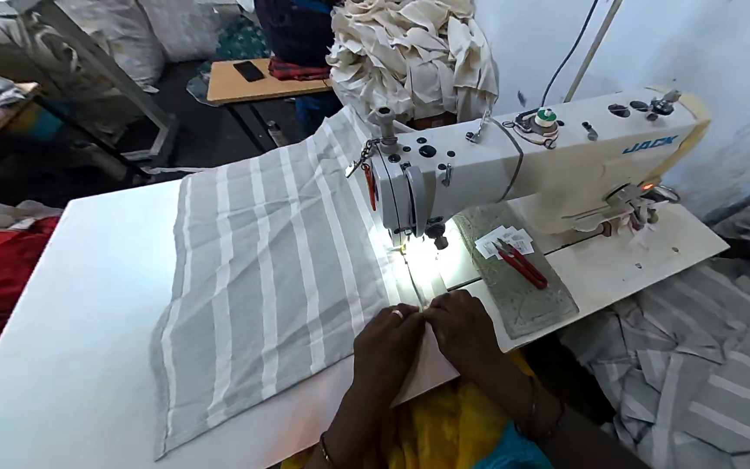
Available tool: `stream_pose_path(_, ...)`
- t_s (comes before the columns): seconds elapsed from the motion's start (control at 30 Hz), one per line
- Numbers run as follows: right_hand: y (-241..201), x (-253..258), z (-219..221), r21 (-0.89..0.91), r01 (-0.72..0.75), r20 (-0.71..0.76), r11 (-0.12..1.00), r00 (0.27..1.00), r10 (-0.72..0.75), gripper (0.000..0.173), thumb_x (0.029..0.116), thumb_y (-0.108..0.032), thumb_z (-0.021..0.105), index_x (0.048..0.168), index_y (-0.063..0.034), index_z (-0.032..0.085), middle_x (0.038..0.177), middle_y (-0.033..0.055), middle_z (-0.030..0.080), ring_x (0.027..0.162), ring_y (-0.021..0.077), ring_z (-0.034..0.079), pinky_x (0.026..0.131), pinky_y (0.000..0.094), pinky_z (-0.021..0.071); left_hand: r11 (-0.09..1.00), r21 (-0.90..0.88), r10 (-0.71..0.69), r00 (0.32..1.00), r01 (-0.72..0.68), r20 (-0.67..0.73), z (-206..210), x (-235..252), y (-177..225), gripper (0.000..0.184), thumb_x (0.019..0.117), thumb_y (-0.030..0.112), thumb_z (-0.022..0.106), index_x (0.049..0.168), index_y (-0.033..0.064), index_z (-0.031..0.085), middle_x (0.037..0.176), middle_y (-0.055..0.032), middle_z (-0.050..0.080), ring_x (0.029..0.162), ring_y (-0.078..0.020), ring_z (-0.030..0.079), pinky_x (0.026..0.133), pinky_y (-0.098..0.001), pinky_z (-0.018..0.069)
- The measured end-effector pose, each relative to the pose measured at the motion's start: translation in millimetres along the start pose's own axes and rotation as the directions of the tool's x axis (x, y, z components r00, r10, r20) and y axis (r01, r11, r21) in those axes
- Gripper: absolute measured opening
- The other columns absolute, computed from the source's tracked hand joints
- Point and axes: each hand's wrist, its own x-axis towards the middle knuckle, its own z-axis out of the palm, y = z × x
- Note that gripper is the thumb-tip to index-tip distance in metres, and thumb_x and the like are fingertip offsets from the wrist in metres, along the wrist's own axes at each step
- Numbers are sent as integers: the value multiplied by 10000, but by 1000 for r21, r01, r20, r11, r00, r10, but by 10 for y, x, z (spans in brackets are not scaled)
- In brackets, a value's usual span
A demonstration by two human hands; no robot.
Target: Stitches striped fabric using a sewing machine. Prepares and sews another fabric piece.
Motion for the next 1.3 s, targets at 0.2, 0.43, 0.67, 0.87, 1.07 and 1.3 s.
stream_pose_path(0.2,134,395,71,40,23,28,999,999,-24,115,915,-92,691,942,-103,801,1030,51,742,1008,281,678,778,455,558,997,-57,45,999,-44,24,20,344,-273,154,953,154,651,946,138,805,1038,-31,761,949,-229,734,757,-421,607)
stream_pose_path(0.43,243,565,227,61,26,-58,998,998,-22,123,912,-111,687,940,-128,806,1006,37,739,965,269,668,762,440,538,995,-101,26,1000,-25,12,117,493,-456,154,963,177,656,956,126,800,1049,-36,755,965,-224,723,790,-423,594)
stream_pose_path(0.67,142,519,249,-61,44,-36,997,998,-46,202,932,-74,662,1085,-124,784,1117,51,702,1005,270,634,759,449,514,992,-128,0,1000,3,27,153,651,-554,114,920,106,696,940,107,808,1027,-52,764,959,-248,726,798,-453,591)
stream_pose_path(0.87,464,578,-124,35,-2,-23,999,1000,3,228,967,-120,629,1131,-52,773,1288,128,702,1287,336,607,1070,503,492,996,-94,-6,1000,4,-19,173,836,-620,120,897,56,674,912,58,793,996,-119,760,933,-318,731,769,-522,581)
stream_pose_path(1.07,1630,91,-1193,-222,-388,-295,894,901,318,358,1022,-16,481,1341,45,633,1456,246,559,1352,441,532,1083,609,450,997,-69,-30,999,28,-30,195,799,-623,117,911,61,689,938,90,798,1001,-98,755,948,-296,724,788,-497,586)
stream_pose_path(1.3,2185,-293,-896,-222,-336,-257,915,926,277,408,960,68,493,1315,-12,676,1418,177,615,1319,379,582,1045,576,501,999,-21,-44,999,44,-4,195,772,-594,145,946,61,670,1000,102,798,1079,-85,760,1038,-292,713,871,-489,577)
